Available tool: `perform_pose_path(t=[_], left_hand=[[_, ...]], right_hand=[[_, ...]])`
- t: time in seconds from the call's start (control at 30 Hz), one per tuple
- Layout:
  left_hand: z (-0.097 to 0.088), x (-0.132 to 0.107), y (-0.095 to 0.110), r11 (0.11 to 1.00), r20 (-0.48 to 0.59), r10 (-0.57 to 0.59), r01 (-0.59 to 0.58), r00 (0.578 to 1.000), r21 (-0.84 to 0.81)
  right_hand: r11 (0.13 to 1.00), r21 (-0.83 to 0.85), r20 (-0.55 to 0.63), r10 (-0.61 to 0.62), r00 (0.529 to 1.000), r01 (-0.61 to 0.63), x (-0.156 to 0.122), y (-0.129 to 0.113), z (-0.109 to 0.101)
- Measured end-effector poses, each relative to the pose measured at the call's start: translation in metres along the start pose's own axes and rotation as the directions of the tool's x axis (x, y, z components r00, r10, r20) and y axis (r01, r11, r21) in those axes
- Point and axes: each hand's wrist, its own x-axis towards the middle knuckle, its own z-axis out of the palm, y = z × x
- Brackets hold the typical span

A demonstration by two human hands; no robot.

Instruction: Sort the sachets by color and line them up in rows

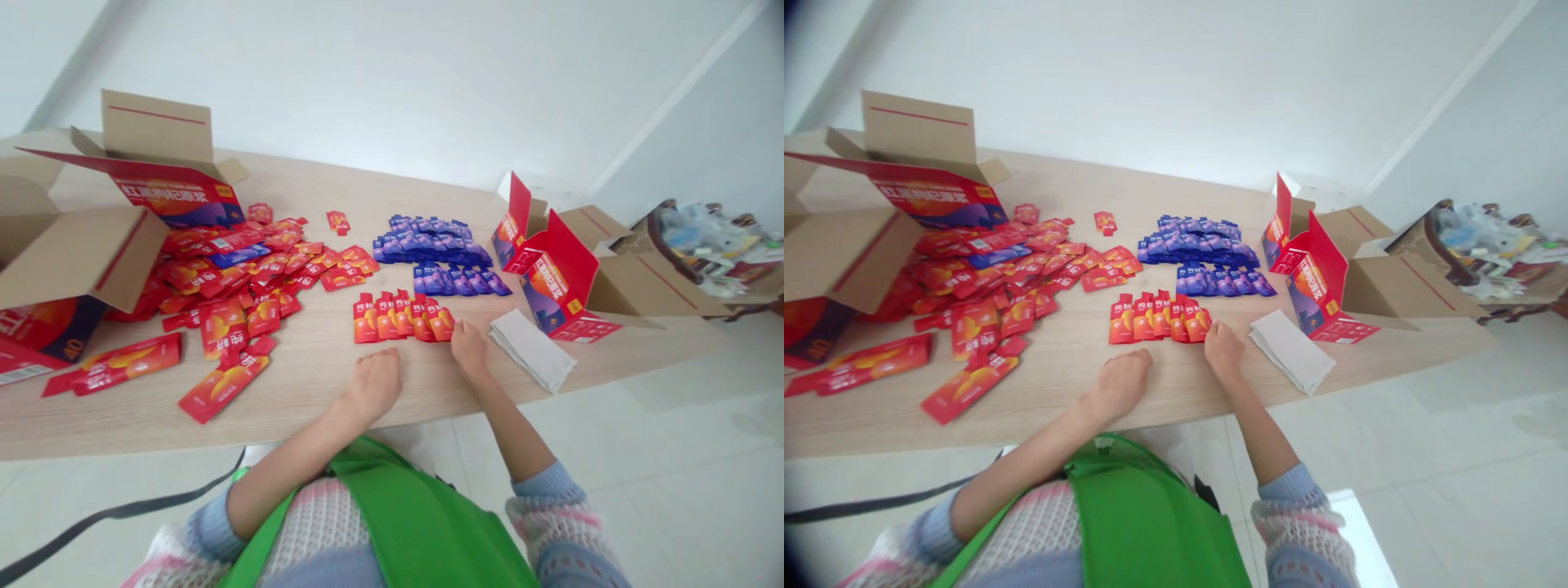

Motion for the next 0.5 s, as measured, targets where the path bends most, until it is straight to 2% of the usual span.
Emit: perform_pose_path(t=[0.1,0.17,0.33,0.5], left_hand=[[-0.004,-0.001,-0.004,0.999,0.068,0.050,-0.049,0.996,-0.013],[-0.004,0.002,-0.005,0.998,0.076,0.070,-0.069,0.995,-0.006],[0.009,0.010,-0.004,0.996,0.016,0.065,-0.066,0.998,0.059],[0.021,0.015,-0.003,0.997,-0.048,0.065,-0.063,0.997,0.037]], right_hand=[[0.997,-0.077,-0.054,0.015,0.998,-0.019,0.001,-0.004,0.001],[0.992,-0.130,-0.092,-0.002,0.996,-0.010,0.002,-0.005,0.002],[0.936,-0.340,-0.129,-0.140,0.982,0.089,0.000,-0.001,0.009],[0.918,-0.389,-0.257,-0.187,0.948,0.076,-0.008,-0.007,0.016]])
